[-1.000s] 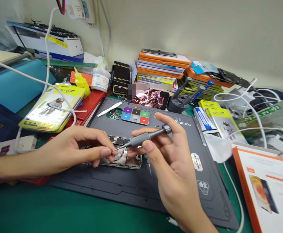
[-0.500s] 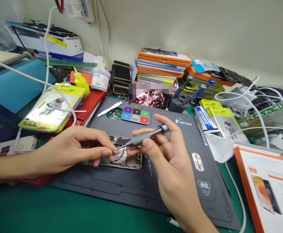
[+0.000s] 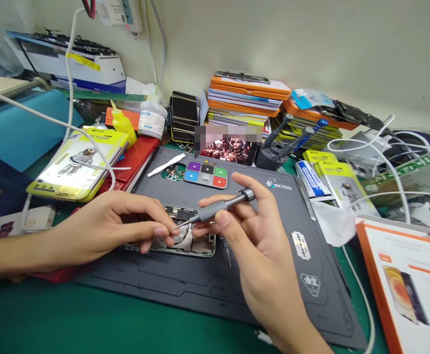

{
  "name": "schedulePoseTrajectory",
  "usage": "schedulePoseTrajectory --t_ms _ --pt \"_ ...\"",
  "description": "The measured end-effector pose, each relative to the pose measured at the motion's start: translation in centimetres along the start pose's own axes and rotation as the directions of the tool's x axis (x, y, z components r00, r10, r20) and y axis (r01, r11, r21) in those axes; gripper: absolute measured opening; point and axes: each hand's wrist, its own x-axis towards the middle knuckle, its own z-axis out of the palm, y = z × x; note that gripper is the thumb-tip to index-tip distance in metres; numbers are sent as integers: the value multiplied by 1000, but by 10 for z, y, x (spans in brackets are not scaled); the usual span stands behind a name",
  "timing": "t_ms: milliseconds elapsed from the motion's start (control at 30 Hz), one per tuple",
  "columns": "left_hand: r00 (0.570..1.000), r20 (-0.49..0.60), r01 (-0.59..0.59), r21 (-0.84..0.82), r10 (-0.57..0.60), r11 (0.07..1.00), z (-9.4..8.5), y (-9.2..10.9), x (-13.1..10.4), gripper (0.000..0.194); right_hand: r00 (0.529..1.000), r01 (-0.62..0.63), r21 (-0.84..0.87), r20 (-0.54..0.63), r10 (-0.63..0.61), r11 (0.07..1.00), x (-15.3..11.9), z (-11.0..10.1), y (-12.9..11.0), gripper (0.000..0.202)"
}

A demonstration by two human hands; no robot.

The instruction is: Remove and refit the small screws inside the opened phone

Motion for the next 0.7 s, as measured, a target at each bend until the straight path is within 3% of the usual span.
schedulePoseTrajectory --t_ms 700 --pt "1000 6 0 52 0 999 -3 -3 -1 11 1000 -5 -37 -30 3 999 2 -1 -2 37"
